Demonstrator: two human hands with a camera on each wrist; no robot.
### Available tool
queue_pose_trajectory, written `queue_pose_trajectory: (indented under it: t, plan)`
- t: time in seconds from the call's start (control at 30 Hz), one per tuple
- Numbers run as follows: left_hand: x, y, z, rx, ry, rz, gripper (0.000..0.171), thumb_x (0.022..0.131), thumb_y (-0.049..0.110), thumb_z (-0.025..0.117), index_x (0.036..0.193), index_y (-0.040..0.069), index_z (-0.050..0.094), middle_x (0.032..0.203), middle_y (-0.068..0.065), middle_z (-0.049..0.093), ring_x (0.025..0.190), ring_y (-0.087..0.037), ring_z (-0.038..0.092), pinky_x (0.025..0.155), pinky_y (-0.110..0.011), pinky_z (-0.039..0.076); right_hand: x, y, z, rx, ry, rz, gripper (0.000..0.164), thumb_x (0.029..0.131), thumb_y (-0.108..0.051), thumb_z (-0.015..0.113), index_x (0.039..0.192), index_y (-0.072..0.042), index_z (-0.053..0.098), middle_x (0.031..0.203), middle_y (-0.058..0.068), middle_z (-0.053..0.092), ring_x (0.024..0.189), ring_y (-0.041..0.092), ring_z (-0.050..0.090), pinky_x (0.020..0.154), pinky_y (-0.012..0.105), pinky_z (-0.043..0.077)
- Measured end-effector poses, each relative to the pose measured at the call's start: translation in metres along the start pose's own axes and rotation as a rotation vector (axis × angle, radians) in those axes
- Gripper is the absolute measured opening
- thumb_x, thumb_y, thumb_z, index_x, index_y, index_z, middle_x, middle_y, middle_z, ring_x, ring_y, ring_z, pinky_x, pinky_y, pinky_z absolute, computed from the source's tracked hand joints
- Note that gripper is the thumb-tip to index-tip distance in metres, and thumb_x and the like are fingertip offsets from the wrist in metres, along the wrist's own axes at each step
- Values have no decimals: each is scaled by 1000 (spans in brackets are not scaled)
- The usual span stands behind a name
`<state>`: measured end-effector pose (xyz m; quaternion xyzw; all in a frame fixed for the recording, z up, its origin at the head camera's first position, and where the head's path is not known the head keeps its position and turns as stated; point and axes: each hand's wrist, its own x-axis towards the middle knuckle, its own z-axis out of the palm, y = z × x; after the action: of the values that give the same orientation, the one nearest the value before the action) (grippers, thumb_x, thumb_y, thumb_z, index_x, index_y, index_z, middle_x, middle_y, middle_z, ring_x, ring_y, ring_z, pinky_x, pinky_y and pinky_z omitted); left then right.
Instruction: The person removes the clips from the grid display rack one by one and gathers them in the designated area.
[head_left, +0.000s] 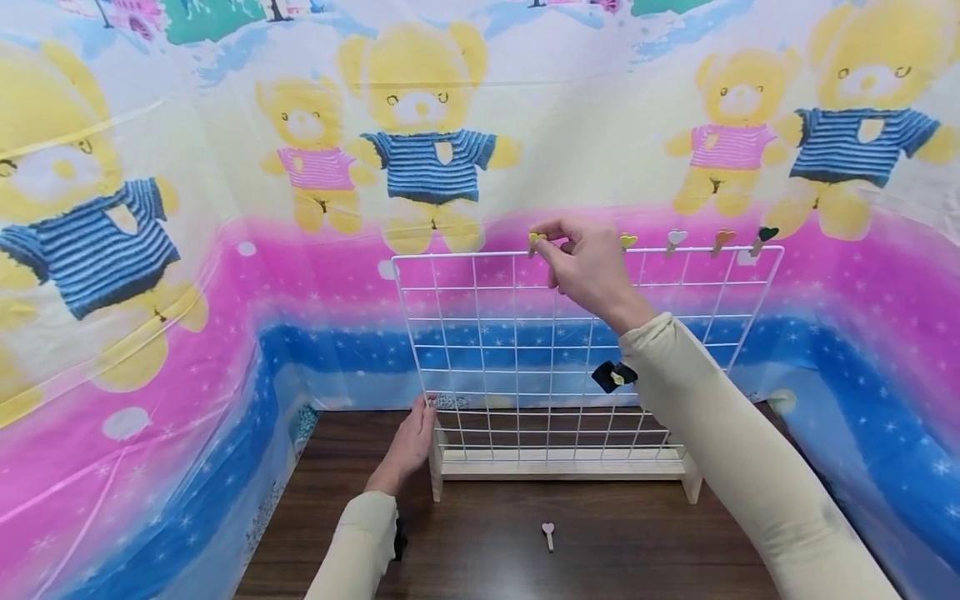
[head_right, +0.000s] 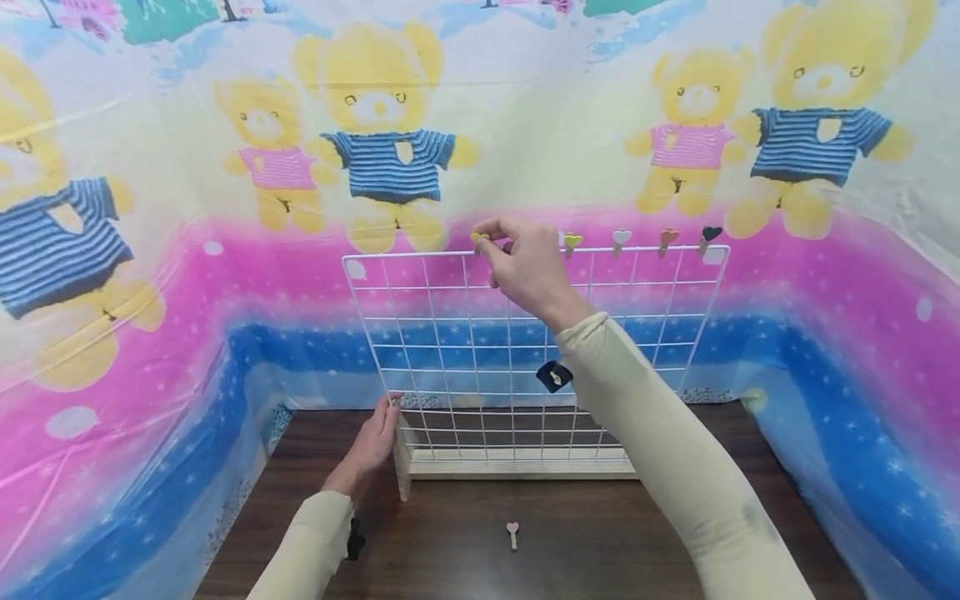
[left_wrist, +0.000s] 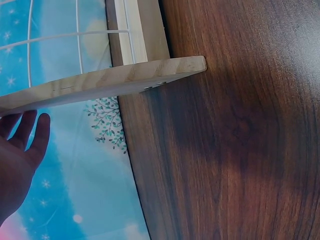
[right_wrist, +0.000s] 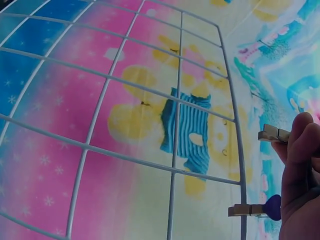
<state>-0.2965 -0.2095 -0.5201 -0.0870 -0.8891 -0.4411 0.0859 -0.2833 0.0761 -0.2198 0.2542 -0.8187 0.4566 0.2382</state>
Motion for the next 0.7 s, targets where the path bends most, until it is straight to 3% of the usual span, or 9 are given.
queue_pose_trajectory:
  t: [0.13,0.27,0.47,0.7]
  plan:
    - [0,0,0,-1,-3,6,36,105,29,28,136,12,37,119,-21,57,107,-32,54,86,-50,41,-12,2,-2,4,-20,-21,18,93,-18,62,107,-8,69,70,2,64,45,20,55,39,28,39]
    - [0,0,0,8,-2,8,36,105,29,28,136,12,38,107,-17,57,95,-29,53,80,-48,41,-28,9,-1,-8,-40,-55,19,93,-18,61,108,-7,67,60,2,60,44,17,55,38,27,37]
    - [0,-1,2,25,32,65,37,105,26,27,134,6,39,94,-14,54,84,-28,51,72,-44,40,-55,26,6,7,-63,-124,18,92,-15,63,108,-7,68,69,-3,63,51,14,57,41,27,42]
    - [0,-1,1,8,-6,-1,36,106,28,28,137,12,37,126,-22,55,114,-34,52,89,-53,40,-94,57,18,-8,-131,-101,17,92,-17,64,107,-10,69,78,-7,65,56,8,55,47,28,44]
